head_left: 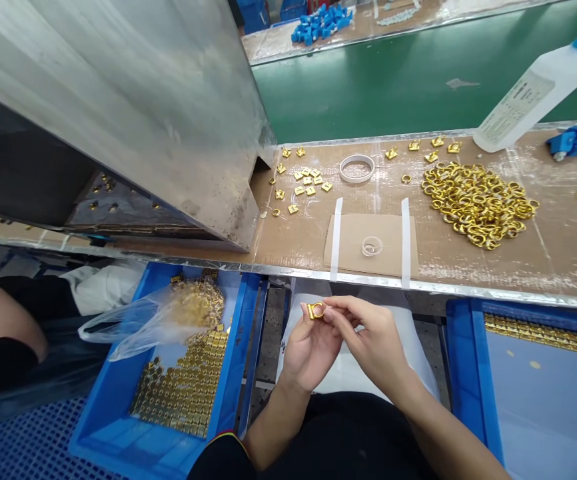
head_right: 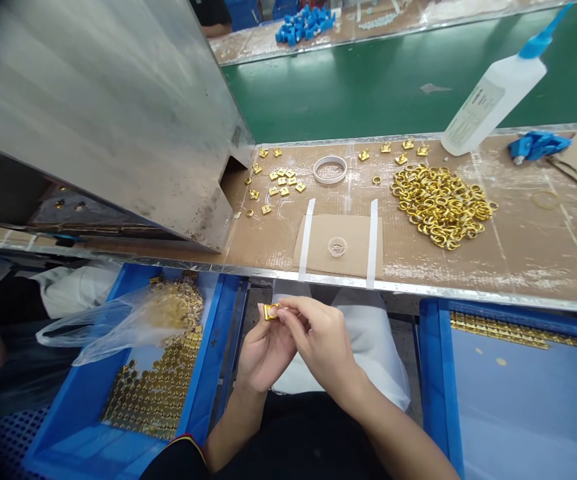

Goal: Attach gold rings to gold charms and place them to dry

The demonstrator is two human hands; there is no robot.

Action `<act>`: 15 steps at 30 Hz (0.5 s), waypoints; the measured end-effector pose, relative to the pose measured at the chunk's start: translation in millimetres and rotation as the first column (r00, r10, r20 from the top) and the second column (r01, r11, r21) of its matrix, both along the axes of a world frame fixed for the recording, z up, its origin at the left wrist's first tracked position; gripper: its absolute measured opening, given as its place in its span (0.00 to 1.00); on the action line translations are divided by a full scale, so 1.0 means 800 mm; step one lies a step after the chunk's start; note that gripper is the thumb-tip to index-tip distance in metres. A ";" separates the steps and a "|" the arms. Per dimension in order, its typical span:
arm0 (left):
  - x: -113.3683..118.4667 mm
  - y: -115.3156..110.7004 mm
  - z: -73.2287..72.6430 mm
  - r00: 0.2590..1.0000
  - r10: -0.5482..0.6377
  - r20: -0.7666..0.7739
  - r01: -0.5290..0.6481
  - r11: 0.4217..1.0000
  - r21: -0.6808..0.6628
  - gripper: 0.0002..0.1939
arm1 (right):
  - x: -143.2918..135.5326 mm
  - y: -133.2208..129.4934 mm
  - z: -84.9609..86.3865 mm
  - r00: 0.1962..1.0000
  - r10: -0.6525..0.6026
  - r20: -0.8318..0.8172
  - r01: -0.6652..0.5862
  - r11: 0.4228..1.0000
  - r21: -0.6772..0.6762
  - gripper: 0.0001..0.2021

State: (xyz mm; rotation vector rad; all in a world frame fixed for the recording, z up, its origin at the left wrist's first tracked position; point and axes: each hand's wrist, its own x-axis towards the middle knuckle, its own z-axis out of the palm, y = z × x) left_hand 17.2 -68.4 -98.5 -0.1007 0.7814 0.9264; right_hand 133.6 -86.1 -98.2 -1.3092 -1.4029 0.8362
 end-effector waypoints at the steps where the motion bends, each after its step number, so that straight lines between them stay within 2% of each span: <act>1: -0.002 -0.001 -0.003 1.000 -0.021 -0.016 0.021 0.999 0.038 0.19 | 0.003 0.002 0.002 1.000 0.018 -0.024 -0.018 1.000 -0.010 0.07; 4: -0.007 -0.006 -0.010 0.993 -0.110 -0.034 0.115 0.966 0.233 0.19 | 0.011 0.005 0.013 0.989 0.107 -0.100 -0.111 0.993 -0.032 0.08; 8: -0.014 -0.008 -0.016 0.969 -0.248 0.012 0.216 0.865 0.453 0.25 | 0.021 0.000 0.031 0.961 0.239 -0.141 -0.245 0.969 -0.023 0.06; 10: -0.019 -0.007 -0.019 0.951 -0.311 -0.006 0.271 0.821 0.502 0.28 | 0.023 -0.005 0.036 0.958 0.264 -0.114 -0.265 0.964 0.006 0.05; 15: -0.029 -0.004 -0.023 0.925 -0.377 -0.051 0.337 0.751 0.567 0.31 | 0.020 -0.015 0.037 0.962 0.263 -0.077 -0.255 0.961 0.104 0.06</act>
